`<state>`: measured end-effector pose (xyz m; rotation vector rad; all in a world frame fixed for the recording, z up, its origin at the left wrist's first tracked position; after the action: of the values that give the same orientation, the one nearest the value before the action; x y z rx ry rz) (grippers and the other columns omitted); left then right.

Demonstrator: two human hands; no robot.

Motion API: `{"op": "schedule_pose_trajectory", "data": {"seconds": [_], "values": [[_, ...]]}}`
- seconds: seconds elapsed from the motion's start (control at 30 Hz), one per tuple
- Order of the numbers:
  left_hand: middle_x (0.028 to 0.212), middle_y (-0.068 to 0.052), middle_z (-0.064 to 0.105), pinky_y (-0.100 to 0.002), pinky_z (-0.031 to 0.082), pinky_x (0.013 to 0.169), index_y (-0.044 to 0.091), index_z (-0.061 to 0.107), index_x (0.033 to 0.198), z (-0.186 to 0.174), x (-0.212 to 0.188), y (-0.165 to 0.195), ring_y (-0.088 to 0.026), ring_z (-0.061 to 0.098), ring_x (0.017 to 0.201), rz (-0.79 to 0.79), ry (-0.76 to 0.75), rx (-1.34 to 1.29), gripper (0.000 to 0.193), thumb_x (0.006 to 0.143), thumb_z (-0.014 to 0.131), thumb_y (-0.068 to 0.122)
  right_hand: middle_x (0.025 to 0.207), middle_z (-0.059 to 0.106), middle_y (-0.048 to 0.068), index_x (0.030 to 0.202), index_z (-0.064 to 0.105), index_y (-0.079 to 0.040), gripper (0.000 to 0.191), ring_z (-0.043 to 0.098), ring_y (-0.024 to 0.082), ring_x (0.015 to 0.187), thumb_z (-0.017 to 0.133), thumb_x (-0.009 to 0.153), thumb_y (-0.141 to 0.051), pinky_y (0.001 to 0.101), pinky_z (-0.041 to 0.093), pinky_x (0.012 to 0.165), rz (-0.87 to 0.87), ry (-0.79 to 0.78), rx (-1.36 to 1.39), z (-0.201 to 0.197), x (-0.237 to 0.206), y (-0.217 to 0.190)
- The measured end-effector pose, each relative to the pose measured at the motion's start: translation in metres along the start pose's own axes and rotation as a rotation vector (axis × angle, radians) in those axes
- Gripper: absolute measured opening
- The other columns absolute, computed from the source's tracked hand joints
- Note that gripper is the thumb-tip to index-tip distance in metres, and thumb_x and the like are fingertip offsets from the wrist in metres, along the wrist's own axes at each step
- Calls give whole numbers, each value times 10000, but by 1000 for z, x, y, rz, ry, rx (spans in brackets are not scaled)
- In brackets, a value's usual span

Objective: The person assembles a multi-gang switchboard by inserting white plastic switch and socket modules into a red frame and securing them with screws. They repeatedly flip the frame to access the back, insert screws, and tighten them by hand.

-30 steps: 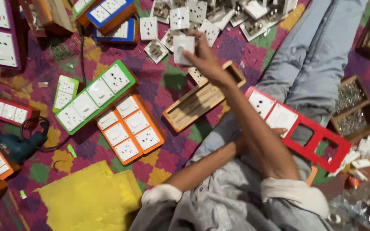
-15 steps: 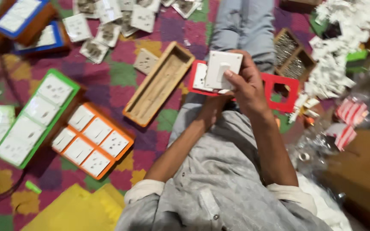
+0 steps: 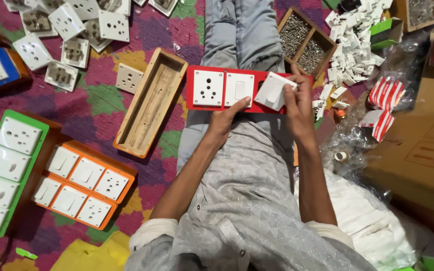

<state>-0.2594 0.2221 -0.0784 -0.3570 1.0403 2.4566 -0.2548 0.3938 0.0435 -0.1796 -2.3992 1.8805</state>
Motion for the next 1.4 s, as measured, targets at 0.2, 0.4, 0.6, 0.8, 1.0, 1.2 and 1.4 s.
{"op": "schedule_pose_trajectory", "data": {"seconds": [0.2, 0.4, 0.6, 0.8, 1.0, 1.2, 1.4], "values": [[1093, -78, 739, -315, 579, 882, 3, 697, 1198, 1, -4, 1, -161, 706, 978, -28, -11, -37, 385, 851, 820, 118, 1621, 519, 27, 1490, 552, -105, 453, 260, 332, 1612, 666, 1087, -280, 520, 176, 1299, -256, 42, -746, -1, 0, -34], [1125, -95, 730, -323, 568, 910, -8, 674, 1226, -3, -2, 1, -175, 701, 1011, 6, 14, -57, 418, 844, 817, 87, 1524, 533, 54, 1440, 594, -118, 763, 326, 341, 1500, 847, 800, -449, 539, 213, 1176, -363, -180, -875, 7, -11, -57], [1101, -102, 716, -341, 573, 889, -5, 660, 1223, -3, -3, 3, -191, 702, 985, 3, -6, -66, 432, 832, 824, 81, 1448, 568, 73, 1421, 604, -112, 692, 381, 329, 1450, 845, 829, -378, 531, 255, 1149, -413, -270, -873, 10, -10, -59], [1087, -113, 733, -322, 574, 886, -19, 692, 1186, 0, -8, 7, -188, 706, 967, 22, -15, 33, 380, 846, 815, 99, 1297, 680, 106, 1266, 689, -83, 258, 609, 299, 1229, 718, 1011, -104, 423, 451, 1075, -315, 99, -693, -57, 22, -19], [1097, -88, 730, -311, 556, 909, -1, 695, 1183, -5, -6, 0, -171, 696, 997, -6, 23, 43, 386, 830, 825, 86, 1105, 727, 114, 1176, 758, -114, 153, 675, 283, 1054, 743, 1024, -133, 427, 511, 1004, -188, 65, -887, -91, 125, 62], [1108, -91, 726, -345, 550, 929, -1, 677, 1192, -4, -1, 1, -195, 694, 1018, 11, 18, -29, 412, 807, 818, 44, 921, 719, 135, 1088, 839, -184, 457, 630, 350, 955, 774, 650, -71, 457, 500, 721, -565, -7, -1289, -41, 154, 74], [1127, -80, 724, -342, 544, 962, 10, 668, 1207, -6, -1, 0, -188, 691, 1052, -8, -2, -119, 416, 813, 802, 29, 954, 749, 111, 973, 824, -124, 212, 642, 344, 972, 812, 764, -87, 441, 531, 810, -484, -38, -1116, -49, 158, 80]]}}
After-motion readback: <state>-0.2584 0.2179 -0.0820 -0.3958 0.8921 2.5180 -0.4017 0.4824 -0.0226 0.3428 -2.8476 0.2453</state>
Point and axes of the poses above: each hand's wrist, its own x-axis towards the middle knuckle, its own z-axis out of the palm, y = z × x, the point moved 6 cm from there along x, towards the middle knuckle
